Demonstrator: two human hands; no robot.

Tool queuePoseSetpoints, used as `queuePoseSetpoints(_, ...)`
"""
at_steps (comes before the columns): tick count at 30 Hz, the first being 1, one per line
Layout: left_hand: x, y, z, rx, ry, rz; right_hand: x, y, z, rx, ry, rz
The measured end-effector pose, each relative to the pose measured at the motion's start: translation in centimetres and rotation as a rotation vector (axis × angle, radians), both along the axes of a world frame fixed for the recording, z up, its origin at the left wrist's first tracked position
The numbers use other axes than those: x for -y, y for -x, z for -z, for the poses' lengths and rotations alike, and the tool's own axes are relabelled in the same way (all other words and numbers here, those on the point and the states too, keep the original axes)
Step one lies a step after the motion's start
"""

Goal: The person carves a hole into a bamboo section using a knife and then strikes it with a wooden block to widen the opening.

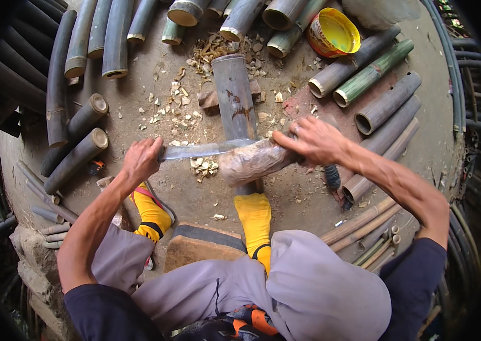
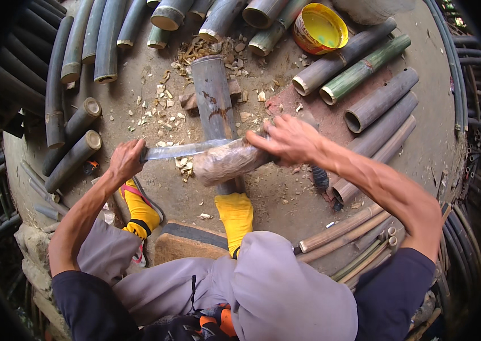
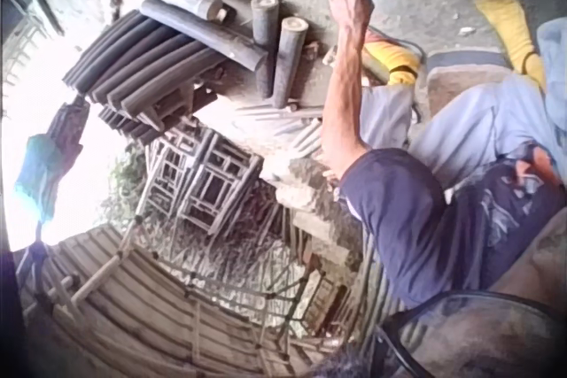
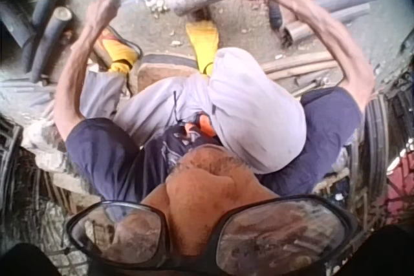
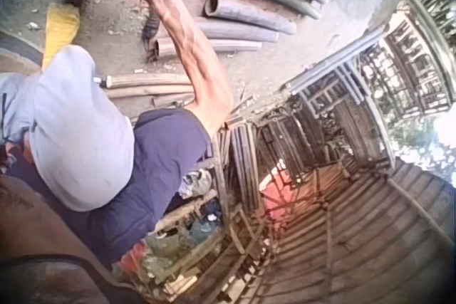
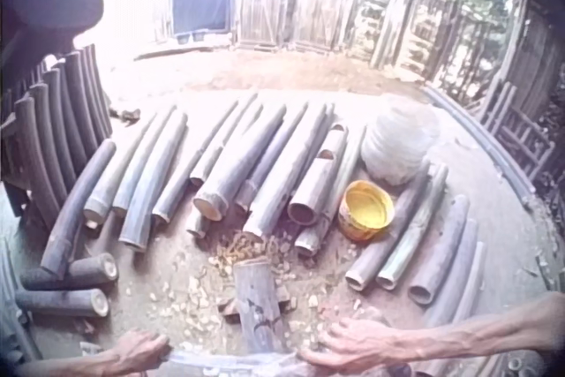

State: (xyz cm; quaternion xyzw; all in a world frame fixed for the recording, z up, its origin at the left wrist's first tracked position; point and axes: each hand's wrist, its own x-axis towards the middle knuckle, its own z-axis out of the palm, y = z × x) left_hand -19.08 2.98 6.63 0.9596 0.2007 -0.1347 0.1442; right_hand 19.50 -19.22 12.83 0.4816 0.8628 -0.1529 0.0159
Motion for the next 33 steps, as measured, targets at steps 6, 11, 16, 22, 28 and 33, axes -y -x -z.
queuePoseSetpoints(6, 0.0, 0.5, 0.9, 0.081, -0.088, 0.020, 1.2, 6.1, -2.6, -0.524, 0.178, -0.208)
queuePoseSetpoints(11, 0.1, 0.5, 1.2, 0.054, -0.107, 0.020, 0.2, 3.5, 0.8, -0.166, 0.086, -0.115)
queuePoseSetpoints(16, 0.0, 0.1, 0.6, 0.091, -0.110, 0.013, 3.2, 9.0, -5.4, -0.426, 0.021, -0.245)
queuePoseSetpoints(22, -0.3, -0.1, 0.9, 0.030, -0.124, 0.006, -0.7, 5.4, -2.0, -0.116, 0.154, -0.044)
queuePoseSetpoints(28, -0.3, -0.5, 0.7, 0.063, -0.101, 0.015, 0.8, 7.7, -2.9, -0.531, -0.178, -0.389)
queuePoseSetpoints(33, -0.7, -0.7, 0.9, 0.051, -0.136, 0.004, -1.8, 5.0, -2.4, 0.031, 0.155, 0.083)
